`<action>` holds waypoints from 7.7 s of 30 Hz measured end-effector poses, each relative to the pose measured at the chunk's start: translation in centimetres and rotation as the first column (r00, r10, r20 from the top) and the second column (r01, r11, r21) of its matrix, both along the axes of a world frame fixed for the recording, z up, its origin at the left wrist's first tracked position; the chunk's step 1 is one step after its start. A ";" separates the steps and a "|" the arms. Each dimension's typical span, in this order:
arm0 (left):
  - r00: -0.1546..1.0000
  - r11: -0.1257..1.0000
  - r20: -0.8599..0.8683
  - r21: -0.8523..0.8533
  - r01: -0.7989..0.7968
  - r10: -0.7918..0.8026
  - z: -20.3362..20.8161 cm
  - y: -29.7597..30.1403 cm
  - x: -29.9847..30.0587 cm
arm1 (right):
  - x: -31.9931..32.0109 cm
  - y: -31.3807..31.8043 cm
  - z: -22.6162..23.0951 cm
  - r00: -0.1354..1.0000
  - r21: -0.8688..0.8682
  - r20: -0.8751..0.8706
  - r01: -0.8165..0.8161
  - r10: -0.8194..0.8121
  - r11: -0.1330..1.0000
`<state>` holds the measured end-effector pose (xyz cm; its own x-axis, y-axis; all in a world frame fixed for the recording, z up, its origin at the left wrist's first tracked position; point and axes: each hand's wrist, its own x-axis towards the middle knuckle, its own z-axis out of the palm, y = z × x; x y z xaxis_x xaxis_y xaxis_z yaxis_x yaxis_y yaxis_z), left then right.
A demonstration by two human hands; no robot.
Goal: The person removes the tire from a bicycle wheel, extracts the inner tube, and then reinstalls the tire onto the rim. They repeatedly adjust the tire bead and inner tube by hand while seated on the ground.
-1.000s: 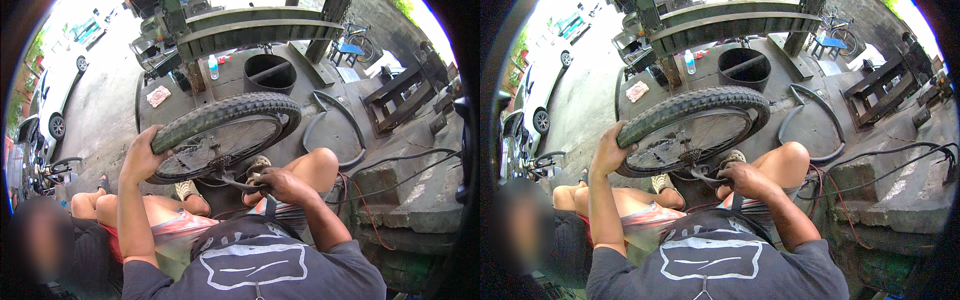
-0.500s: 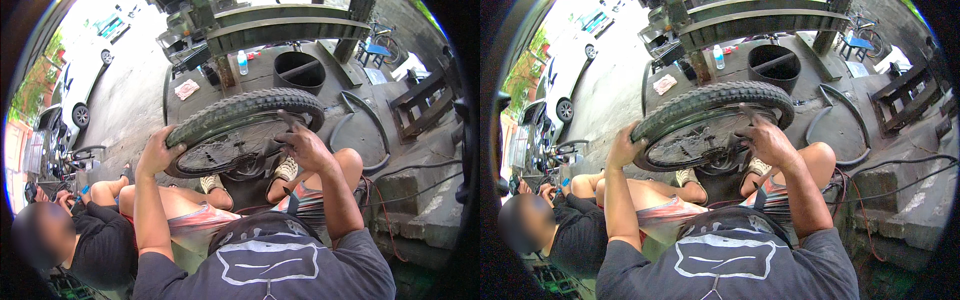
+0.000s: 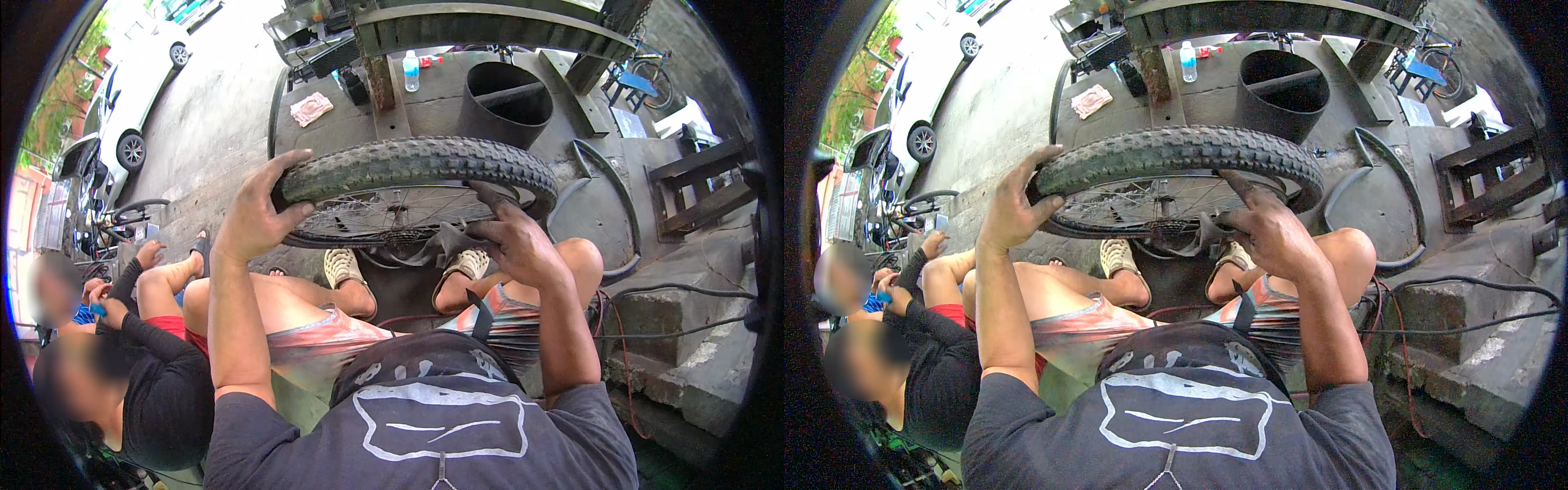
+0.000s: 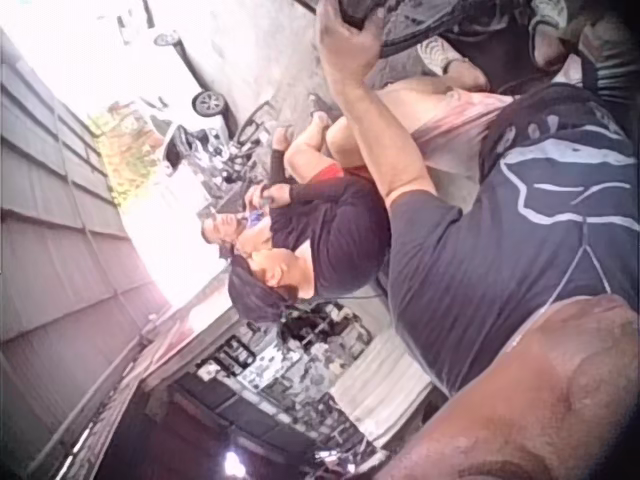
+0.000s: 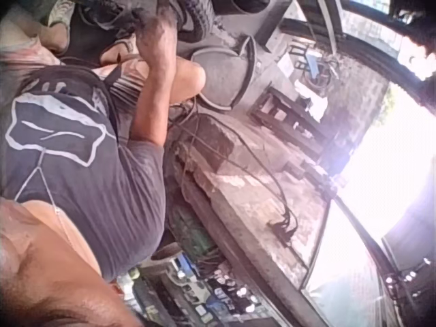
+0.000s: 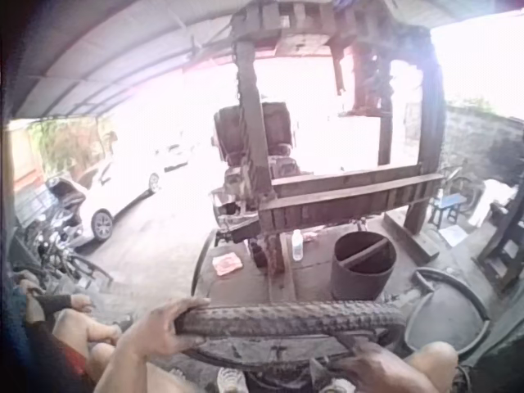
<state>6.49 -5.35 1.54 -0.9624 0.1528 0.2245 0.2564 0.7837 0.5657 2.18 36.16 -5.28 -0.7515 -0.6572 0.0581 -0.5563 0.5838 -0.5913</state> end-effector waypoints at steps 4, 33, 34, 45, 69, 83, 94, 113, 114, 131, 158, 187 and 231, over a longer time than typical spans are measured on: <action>0.999 0.999 -0.028 -0.023 0.045 -0.045 1.7 3.4 0.3 | 1.2 -0.8 -0.1 0.998 -0.026 -0.029 -0.052 0.051 0.998; 0.983 0.929 -0.034 -0.323 -0.180 0.179 2.8 5.7 -3.6 | 6.8 -5.6 -7.8 0.901 -0.033 0.134 -0.412 0.413 0.910; 0.983 0.931 -0.034 -0.317 -0.182 0.181 2.8 5.8 -3.8 | 6.9 -4.9 -8.3 0.916 -0.019 0.139 -0.377 0.376 0.926; 0.983 0.917 -0.042 -0.354 -0.184 0.181 3.2 7.9 -4.3 | 6.1 -2.7 -7.9 0.903 0.104 0.374 -0.268 0.212 0.958; 0.977 0.956 -0.136 -0.225 -0.190 0.162 2.5 2.8 -3.4 | -4.2 -13.1 -2.8 0.176 -0.411 0.835 0.829 0.521 0.378; 0.989 0.980 -0.029 -0.135 -0.149 0.147 0.5 3.2 -4.2 | -3.5 -7.0 -4.4 0.375 -0.353 0.922 0.714 0.096 0.604; 0.980 0.966 0.022 -0.174 -0.191 0.197 1.0 3.4 -3.9 | -5.8 -5.3 -7.9 0.253 -0.285 0.897 0.958 0.362 0.035; 0.978 0.965 -0.034 -0.160 -0.208 0.205 0.6 2.9 -3.6 | -6.8 -4.4 -6.2 0.367 -0.471 0.742 0.881 0.561 0.047; 0.979 0.967 -0.024 -0.153 -0.202 0.200 0.9 2.8 -3.5 | -6.2 -4.8 -5.7 0.371 -0.503 0.753 0.857 0.544 0.111; 0.967 0.949 -0.098 -0.190 -0.251 0.235 0.8 4.6 -3.8 | -1.5 -4.3 -1.5 0.996 0.469 0.008 0.078 -0.093 0.880; 0.952 0.957 -0.219 -0.149 -0.248 0.212 -2.0 3.5 -4.1 | 9.1 -10.6 18.8 0.525 -0.018 0.295 -0.832 0.798 0.554; 0.964 0.965 -0.205 -0.168 -0.203 0.167 -2.3 5.1 -3.5 | -2.8 -8.8 7.9 0.870 -0.128 0.420 0.338 -0.258 0.933; 0.919 0.914 -0.227 -0.181 -0.364 0.321 -1.4 4.1 -5.7 | -11.7 -13.0 9.8 0.967 0.381 0.255 -0.110 0.010 0.918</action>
